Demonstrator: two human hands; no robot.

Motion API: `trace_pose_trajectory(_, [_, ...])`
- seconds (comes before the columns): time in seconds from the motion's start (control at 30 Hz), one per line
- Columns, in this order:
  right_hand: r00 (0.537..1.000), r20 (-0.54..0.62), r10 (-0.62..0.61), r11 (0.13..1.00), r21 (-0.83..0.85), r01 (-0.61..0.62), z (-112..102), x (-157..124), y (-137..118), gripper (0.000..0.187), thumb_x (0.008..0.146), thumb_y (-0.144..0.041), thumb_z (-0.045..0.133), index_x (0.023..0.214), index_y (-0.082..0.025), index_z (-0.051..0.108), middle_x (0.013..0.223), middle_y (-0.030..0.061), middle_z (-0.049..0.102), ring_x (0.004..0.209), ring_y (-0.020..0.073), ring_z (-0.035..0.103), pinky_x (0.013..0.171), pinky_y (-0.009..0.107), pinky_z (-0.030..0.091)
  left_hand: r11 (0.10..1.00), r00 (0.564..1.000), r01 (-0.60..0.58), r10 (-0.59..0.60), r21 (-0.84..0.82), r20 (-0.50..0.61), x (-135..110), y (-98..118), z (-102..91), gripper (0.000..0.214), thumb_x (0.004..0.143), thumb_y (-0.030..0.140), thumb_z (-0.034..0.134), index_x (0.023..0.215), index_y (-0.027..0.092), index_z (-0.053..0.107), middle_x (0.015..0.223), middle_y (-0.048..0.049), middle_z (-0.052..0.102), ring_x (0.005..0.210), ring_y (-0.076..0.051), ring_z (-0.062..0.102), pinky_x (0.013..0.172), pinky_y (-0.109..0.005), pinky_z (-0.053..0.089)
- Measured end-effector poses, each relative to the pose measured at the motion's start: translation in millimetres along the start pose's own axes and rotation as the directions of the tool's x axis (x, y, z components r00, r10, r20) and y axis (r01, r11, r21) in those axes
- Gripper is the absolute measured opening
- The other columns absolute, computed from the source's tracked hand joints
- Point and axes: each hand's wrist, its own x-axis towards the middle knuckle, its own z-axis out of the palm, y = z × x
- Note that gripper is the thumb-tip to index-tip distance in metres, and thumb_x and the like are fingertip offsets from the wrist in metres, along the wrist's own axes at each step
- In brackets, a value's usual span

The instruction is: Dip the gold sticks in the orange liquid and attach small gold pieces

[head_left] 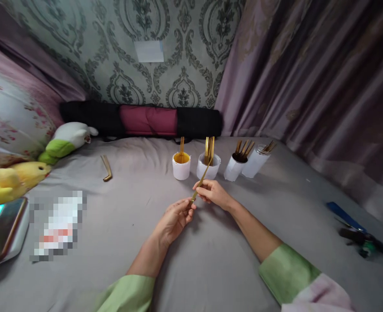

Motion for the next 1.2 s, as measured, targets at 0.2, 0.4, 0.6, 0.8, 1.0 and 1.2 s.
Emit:
trace_pose_trajectory(0.2, [0.999,-0.031,0.014,0.999,-0.033,-0.015,-4.6,-0.3,-4.8,0.027,0.073,-0.035,0.053,0.087,-0.013,0.057,0.059,-0.0032,0.048,0.043,0.0046,0.040,0.036,0.017,0.030,1.000,1.000,-0.009,0.009,0.020,0.000,1.7,-2.3,-1.6,0.018,0.076,0.018,0.055,0.092,0.009,0.056,0.073,-0.0048,0.058,0.055,-0.006,0.051,0.050,-0.017,0.042])
trace_pose_trajectory(0.4, [0.994,-0.106,-0.038,0.998,-0.046,0.033,-13.7,1.3,-9.7,0.028,0.073,-0.036,0.052,0.089,-0.014,0.058,0.063,-0.0021,0.050,0.044,0.0042,0.041,0.036,0.017,0.030,0.999,1.000,-0.006,0.007,0.033,-0.028,-0.3,-0.6,2.4,0.017,0.076,0.018,0.055,0.091,0.009,0.056,0.070,-0.0042,0.058,0.052,-0.006,0.051,0.046,-0.016,0.040])
trace_pose_trajectory(0.6, [0.980,-0.183,-0.077,0.996,-0.063,0.067,-21.4,2.7,-18.8,0.029,0.076,-0.039,0.048,0.088,-0.014,0.058,0.065,-0.0011,0.050,0.043,0.0039,0.041,0.035,0.015,0.029,0.999,1.000,-0.005,0.006,0.039,-0.027,-1.5,0.6,3.6,0.018,0.075,0.018,0.057,0.090,0.010,0.056,0.070,-0.0038,0.057,0.051,-0.005,0.051,0.046,-0.016,0.040])
trace_pose_trajectory(0.8, [0.952,-0.281,-0.118,0.993,-0.039,0.112,-29.5,7.2,-25.7,0.031,0.078,-0.041,0.046,0.088,-0.014,0.058,0.068,0.0002,0.052,0.043,0.0035,0.041,0.034,0.015,0.030,0.999,1.000,0.001,0.000,0.040,-0.030,-2.4,0.5,4.5,0.019,0.075,0.018,0.057,0.091,0.010,0.054,0.070,-0.0034,0.056,0.052,-0.005,0.050,0.047,-0.016,0.040])
trace_pose_trajectory(1.0, [0.915,-0.376,-0.148,0.988,-0.016,0.153,-36.2,12.9,-30.1,0.032,0.076,-0.043,0.048,0.085,-0.014,0.058,0.065,-0.0006,0.052,0.041,0.0034,0.040,0.033,0.016,0.029,0.999,0.999,0.005,-0.003,0.045,-0.043,-2.5,0.9,5.1,0.019,0.075,0.019,0.057,0.091,0.010,0.054,0.071,-0.0033,0.056,0.052,-0.005,0.050,0.047,-0.016,0.040])
trace_pose_trajectory(1.2, [0.884,-0.443,-0.150,0.987,-0.023,0.156,-40.7,15.6,-34.6,0.033,0.075,-0.044,0.050,0.083,-0.014,0.059,0.065,0.0003,0.053,0.042,0.0037,0.041,0.033,0.016,0.029,0.999,0.999,0.006,-0.004,0.038,-0.039,-2.2,1.1,4.5,0.020,0.075,0.018,0.057,0.093,0.010,0.054,0.071,-0.0035,0.056,0.053,-0.005,0.051,0.049,-0.016,0.041])
